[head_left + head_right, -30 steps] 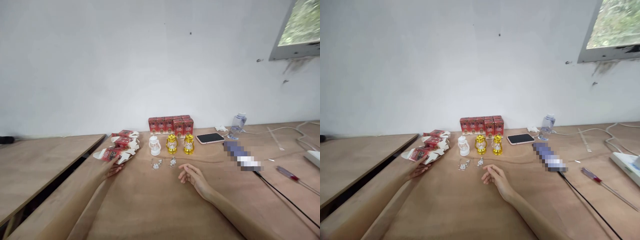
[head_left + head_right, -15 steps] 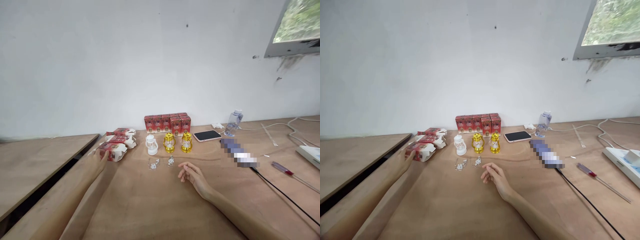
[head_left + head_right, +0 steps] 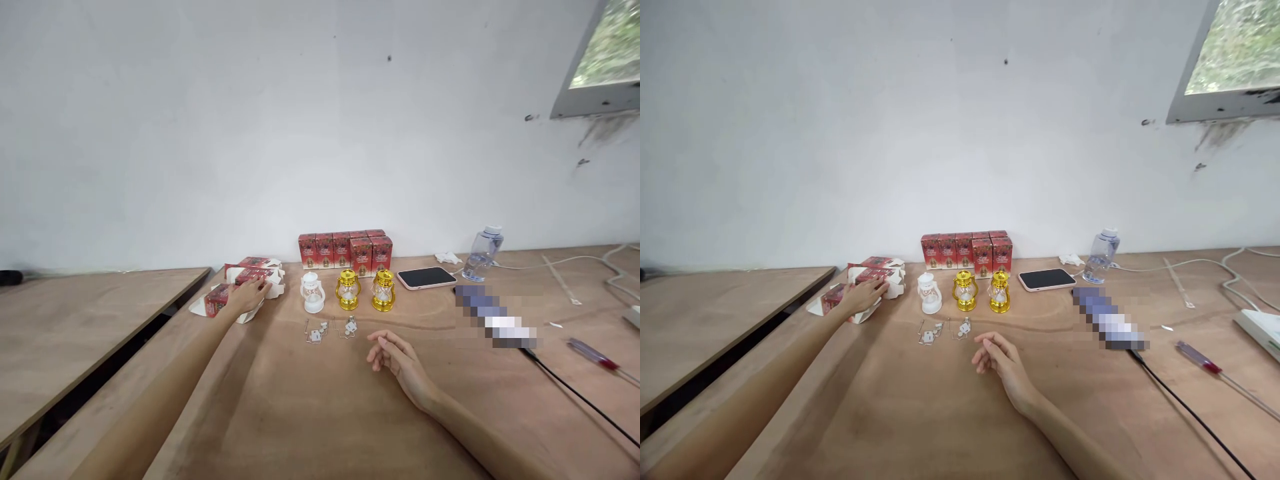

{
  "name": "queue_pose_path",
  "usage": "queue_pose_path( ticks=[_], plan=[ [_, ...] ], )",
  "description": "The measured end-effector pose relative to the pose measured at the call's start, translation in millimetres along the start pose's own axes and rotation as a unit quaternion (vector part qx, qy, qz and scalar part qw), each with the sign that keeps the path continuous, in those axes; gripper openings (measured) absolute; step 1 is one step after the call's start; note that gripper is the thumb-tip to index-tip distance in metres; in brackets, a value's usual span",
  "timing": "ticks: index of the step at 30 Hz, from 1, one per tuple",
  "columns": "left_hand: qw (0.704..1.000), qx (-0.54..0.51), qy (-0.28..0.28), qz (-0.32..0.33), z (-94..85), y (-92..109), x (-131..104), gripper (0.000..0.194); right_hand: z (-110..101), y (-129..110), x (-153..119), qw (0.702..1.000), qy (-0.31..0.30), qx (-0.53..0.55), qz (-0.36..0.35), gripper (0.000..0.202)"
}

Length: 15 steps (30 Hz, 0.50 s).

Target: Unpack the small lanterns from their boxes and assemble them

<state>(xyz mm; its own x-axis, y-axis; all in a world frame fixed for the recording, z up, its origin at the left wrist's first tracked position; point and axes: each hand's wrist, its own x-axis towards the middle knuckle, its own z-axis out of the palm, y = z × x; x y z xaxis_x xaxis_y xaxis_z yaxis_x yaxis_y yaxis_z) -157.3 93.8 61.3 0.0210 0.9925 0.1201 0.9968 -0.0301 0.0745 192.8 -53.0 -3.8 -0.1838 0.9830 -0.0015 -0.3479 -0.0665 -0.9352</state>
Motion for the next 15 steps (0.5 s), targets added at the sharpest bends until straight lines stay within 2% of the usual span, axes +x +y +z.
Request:
queue_pose_path(
  ticks=[6, 9, 12, 15],
  plan=[
    [0.998, 0.017, -0.065, -0.014, 11.3, 4, 24, 0.057, 2, -4, -1, 1.0, -0.001, -0.002, 0.001, 0.038],
    [0.997, 0.017, -0.078, -0.021, 16.3, 8, 33, 0.057, 1, -2, 0, 1.0, -0.005, -0.016, -0.003, 0.037],
    [0.998, 0.011, -0.062, -0.016, 16.5, 9, 36, 0.055, -1, 3, 1, 0.997, 0.01, -0.058, -0.043, 0.034],
    [1.0, 0.001, -0.013, -0.011, 12.7, 5, 32, 0.054, -7, 7, 4, 0.975, 0.082, -0.155, -0.135, 0.026]
  ],
)
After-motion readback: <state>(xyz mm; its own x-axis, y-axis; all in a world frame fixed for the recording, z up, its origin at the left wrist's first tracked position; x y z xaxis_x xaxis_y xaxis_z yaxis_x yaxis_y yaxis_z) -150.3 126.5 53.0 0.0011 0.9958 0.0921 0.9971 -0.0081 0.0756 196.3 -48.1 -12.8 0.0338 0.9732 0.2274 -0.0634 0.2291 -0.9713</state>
